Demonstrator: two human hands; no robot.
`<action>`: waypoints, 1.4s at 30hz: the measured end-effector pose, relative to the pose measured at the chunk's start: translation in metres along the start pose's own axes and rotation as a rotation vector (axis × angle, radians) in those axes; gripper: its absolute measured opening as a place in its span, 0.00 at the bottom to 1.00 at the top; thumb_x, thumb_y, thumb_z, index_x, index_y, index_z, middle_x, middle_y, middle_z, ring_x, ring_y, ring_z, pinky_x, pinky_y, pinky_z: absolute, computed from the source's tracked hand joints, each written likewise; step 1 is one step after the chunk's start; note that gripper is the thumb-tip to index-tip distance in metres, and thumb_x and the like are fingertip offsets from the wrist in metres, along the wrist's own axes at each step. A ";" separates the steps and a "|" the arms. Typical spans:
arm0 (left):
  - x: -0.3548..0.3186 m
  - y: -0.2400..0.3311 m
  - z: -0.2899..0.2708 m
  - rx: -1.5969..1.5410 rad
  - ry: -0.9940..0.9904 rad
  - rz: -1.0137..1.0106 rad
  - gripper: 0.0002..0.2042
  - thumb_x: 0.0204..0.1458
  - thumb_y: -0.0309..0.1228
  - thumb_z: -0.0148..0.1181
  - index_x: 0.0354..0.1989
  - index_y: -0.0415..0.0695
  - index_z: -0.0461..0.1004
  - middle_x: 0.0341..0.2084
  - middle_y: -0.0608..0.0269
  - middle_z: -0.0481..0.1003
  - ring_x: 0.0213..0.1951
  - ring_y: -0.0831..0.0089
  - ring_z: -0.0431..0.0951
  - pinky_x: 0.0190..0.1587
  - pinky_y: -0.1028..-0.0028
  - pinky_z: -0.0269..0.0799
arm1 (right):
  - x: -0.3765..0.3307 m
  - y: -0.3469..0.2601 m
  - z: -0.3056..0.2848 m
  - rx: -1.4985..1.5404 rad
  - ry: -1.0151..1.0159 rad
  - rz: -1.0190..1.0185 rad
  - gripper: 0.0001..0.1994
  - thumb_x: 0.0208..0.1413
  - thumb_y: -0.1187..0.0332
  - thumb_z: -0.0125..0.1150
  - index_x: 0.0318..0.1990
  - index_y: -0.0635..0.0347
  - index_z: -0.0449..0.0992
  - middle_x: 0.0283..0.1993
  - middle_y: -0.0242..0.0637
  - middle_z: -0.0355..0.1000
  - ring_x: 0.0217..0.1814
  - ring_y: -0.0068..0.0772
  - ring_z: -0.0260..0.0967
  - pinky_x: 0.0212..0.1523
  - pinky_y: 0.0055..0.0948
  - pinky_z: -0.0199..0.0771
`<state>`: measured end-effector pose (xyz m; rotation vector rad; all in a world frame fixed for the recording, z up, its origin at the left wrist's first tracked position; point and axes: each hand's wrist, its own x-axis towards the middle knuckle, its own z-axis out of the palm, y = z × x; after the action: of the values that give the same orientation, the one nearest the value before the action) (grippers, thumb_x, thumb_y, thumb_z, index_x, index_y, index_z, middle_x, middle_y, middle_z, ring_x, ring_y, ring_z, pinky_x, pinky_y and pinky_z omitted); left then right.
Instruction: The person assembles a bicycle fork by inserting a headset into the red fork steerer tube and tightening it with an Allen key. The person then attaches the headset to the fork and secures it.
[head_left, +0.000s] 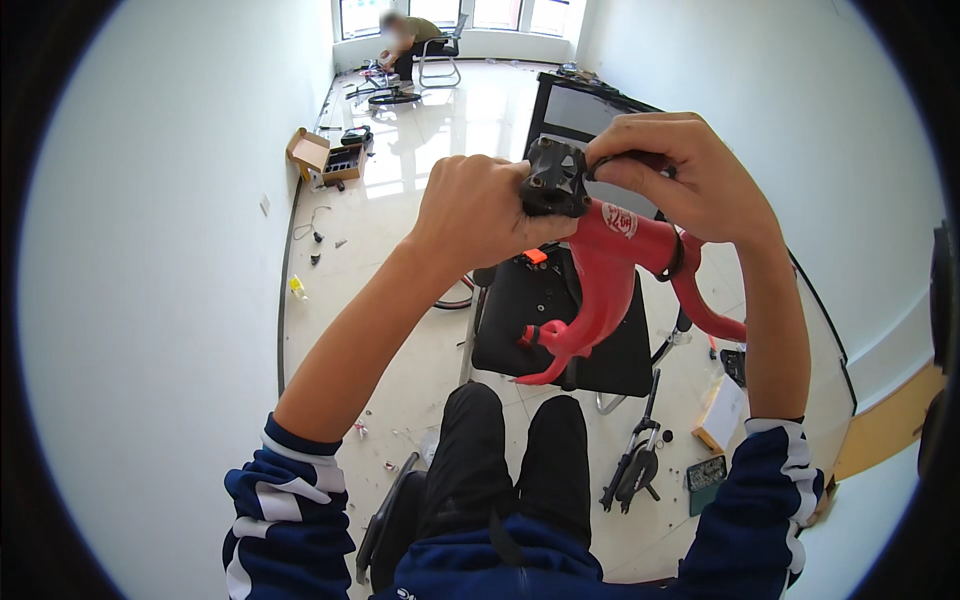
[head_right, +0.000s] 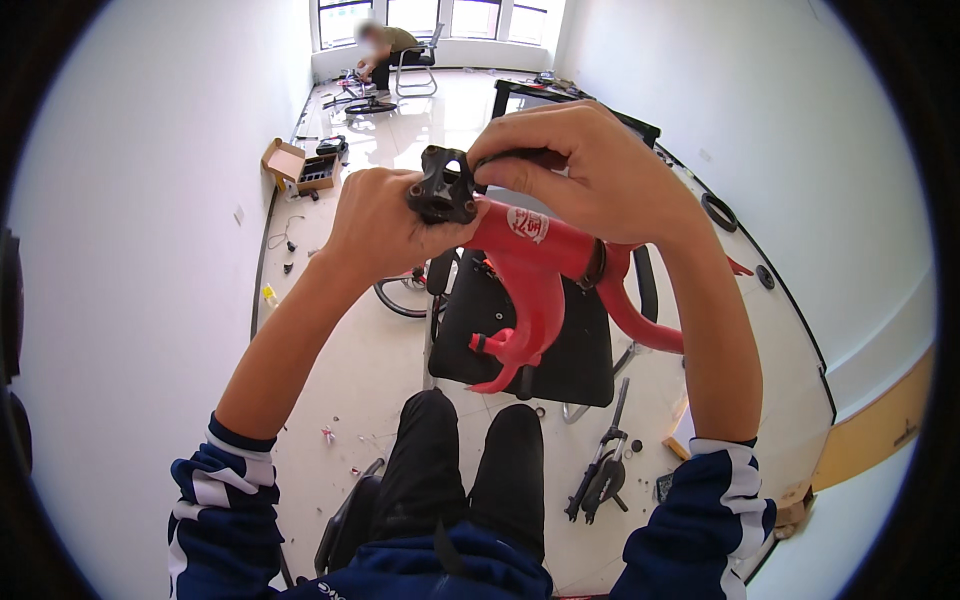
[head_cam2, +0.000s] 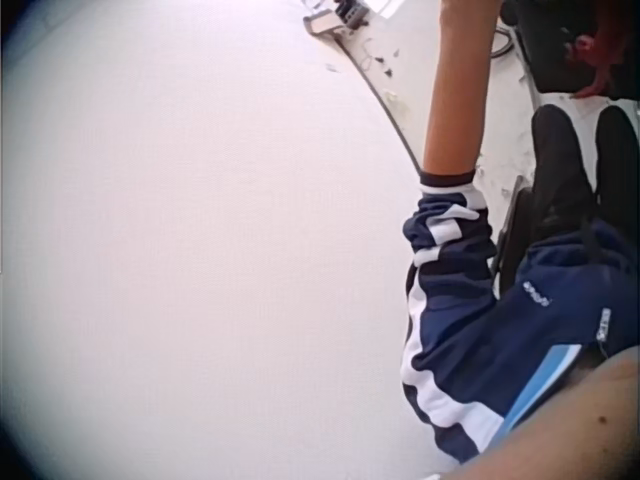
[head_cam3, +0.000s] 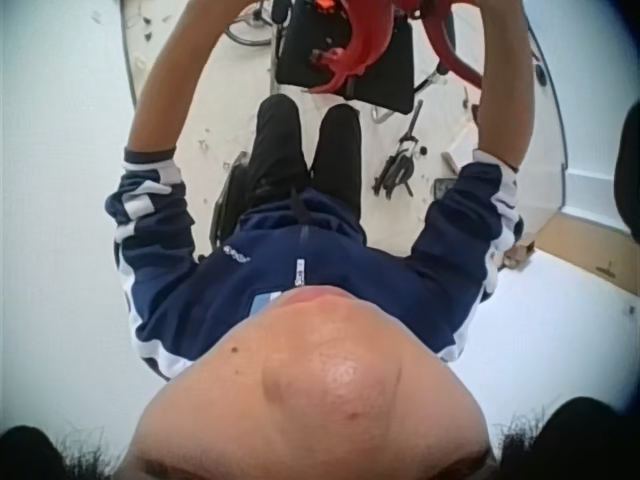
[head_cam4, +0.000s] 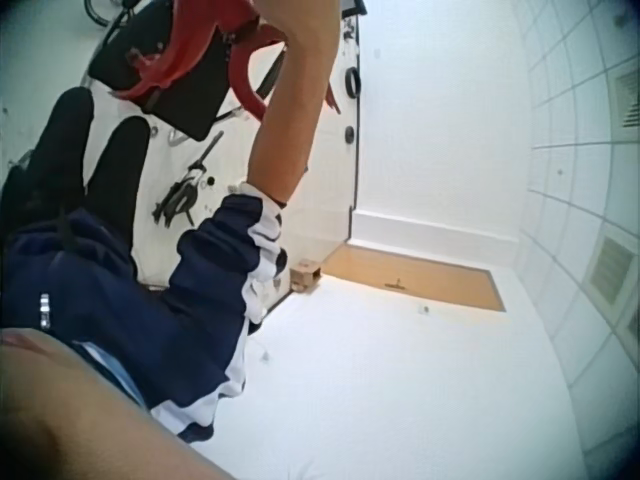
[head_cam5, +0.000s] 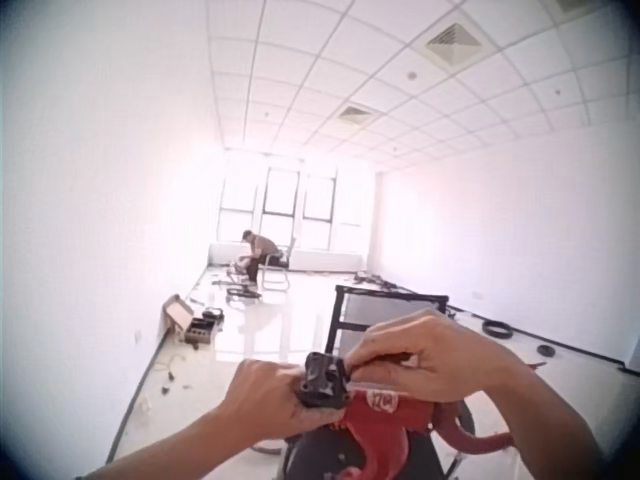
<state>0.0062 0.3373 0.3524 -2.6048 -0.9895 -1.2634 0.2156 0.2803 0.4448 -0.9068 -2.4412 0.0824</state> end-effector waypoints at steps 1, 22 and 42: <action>0.001 0.000 0.000 0.004 0.005 0.000 0.24 0.38 0.58 0.68 0.19 0.46 0.81 0.11 0.63 0.74 0.15 0.63 0.75 0.23 0.68 0.70 | 0.000 0.000 -0.001 -0.018 -0.019 -0.018 0.07 0.56 0.75 0.59 0.40 0.63 0.80 0.31 0.38 0.75 0.30 0.30 0.70 0.34 0.25 0.71; 0.015 -0.009 0.006 -0.095 -0.044 0.006 0.25 0.49 0.52 0.64 0.13 0.42 0.74 0.06 0.63 0.67 0.11 0.65 0.69 0.18 0.69 0.63 | 0.007 0.002 -0.010 -0.390 -0.071 -0.290 0.07 0.55 0.72 0.62 0.40 0.61 0.81 0.33 0.38 0.77 0.35 0.38 0.75 0.40 0.34 0.76; 0.026 -0.016 0.015 -0.058 -0.075 0.095 0.25 0.51 0.53 0.61 0.16 0.41 0.75 0.07 0.63 0.68 0.11 0.67 0.69 0.18 0.70 0.64 | 0.006 0.015 -0.011 -0.439 -0.092 -0.294 0.08 0.59 0.70 0.58 0.44 0.58 0.80 0.36 0.40 0.78 0.36 0.39 0.78 0.40 0.32 0.79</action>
<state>0.0187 0.3687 0.3580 -2.7261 -0.8410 -1.1987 0.2262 0.2939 0.4538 -0.7152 -2.7029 -0.5468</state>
